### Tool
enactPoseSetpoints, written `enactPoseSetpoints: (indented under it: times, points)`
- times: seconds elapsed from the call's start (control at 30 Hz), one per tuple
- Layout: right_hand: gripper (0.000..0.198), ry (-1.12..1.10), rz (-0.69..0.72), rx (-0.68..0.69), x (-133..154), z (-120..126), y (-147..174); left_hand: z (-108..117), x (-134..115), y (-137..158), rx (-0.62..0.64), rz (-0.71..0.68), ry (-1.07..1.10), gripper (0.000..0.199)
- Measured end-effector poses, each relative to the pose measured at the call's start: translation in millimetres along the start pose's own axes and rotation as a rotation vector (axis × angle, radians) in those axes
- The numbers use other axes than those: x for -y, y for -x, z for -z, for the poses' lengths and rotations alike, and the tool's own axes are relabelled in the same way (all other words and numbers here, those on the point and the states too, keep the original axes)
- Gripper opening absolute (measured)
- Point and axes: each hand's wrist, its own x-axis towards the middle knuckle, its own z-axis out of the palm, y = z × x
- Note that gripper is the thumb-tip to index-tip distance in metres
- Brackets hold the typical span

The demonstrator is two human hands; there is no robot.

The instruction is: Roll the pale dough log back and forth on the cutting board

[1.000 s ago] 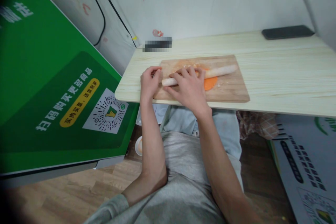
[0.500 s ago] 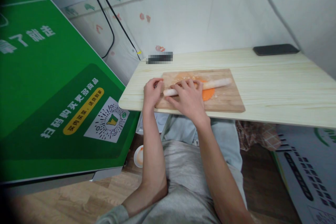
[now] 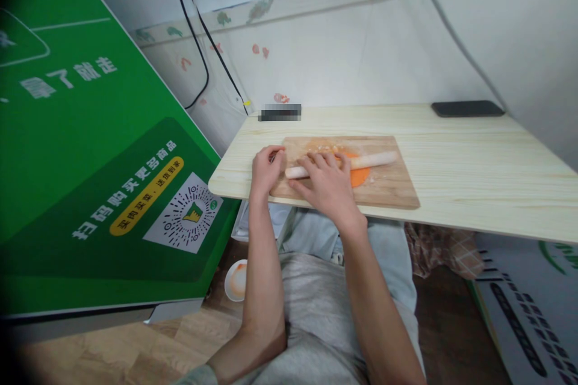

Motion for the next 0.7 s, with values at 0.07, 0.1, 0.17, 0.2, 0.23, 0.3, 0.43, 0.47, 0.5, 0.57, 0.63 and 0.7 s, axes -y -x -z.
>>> enactPoseSetpoints:
  times: [0.07, 0.1, 0.17, 0.2, 0.23, 0.3, 0.43, 0.47, 0.5, 0.57, 0.63, 0.7]
  points:
    - [0.054, 0.003, -0.008, 0.057, 0.4, 4.3, 2.2, 0.1, -1.4, -0.2, 0.005, 0.010, -0.001, 0.020]
    - [0.055, 0.001, -0.008, 0.077, 0.5, 5.9, 3.0, 0.1, -2.1, -0.3, 0.008, 0.015, -0.004, 0.020]
    - [0.056, -0.006, -0.009, 0.093, 0.8, 7.0, 3.1, 0.2, -3.4, -0.4, 0.009, 0.026, -0.012, 0.019]
    - [0.056, -0.008, -0.011, 0.088, 0.8, 6.2, 2.4, 0.2, -4.1, -0.3, 0.009, 0.030, -0.015, 0.019]
    - [0.055, -0.007, -0.017, 0.077, 0.8, 4.7, 1.3, 0.2, -4.7, -0.2, 0.008, 0.033, -0.017, 0.019]
    - [0.053, 0.003, -0.031, 0.045, 0.6, 0.4, -1.7, 0.4, -5.7, 0.0, 0.005, 0.037, -0.018, 0.019]
    - [0.054, 0.015, -0.035, 0.003, 0.1, -5.8, -4.9, 0.9, -6.4, 0.1, 0.013, 0.042, -0.020, 0.020]
    - [0.055, 0.019, -0.034, 0.006, 0.0, -5.7, -4.4, 1.0, -6.2, 0.0, 0.016, 0.044, -0.024, 0.020]
    - [0.055, 0.023, -0.034, 0.015, 0.0, -4.9, -3.4, 1.1, -6.0, -0.1, 0.018, 0.046, -0.026, 0.020]
    - [0.057, 0.030, -0.034, 0.049, 0.1, -1.7, 0.0, 1.0, -5.2, -0.1, 0.019, 0.046, -0.024, 0.020]
    - [0.058, 0.028, -0.039, 0.092, 0.4, 2.3, 3.6, 0.7, -4.4, -0.1, 0.017, 0.043, -0.017, 0.021]
    - [0.061, 0.023, -0.044, 0.126, 0.8, 5.1, 5.9, 0.4, -3.6, 0.1, 0.012, 0.044, -0.014, 0.020]
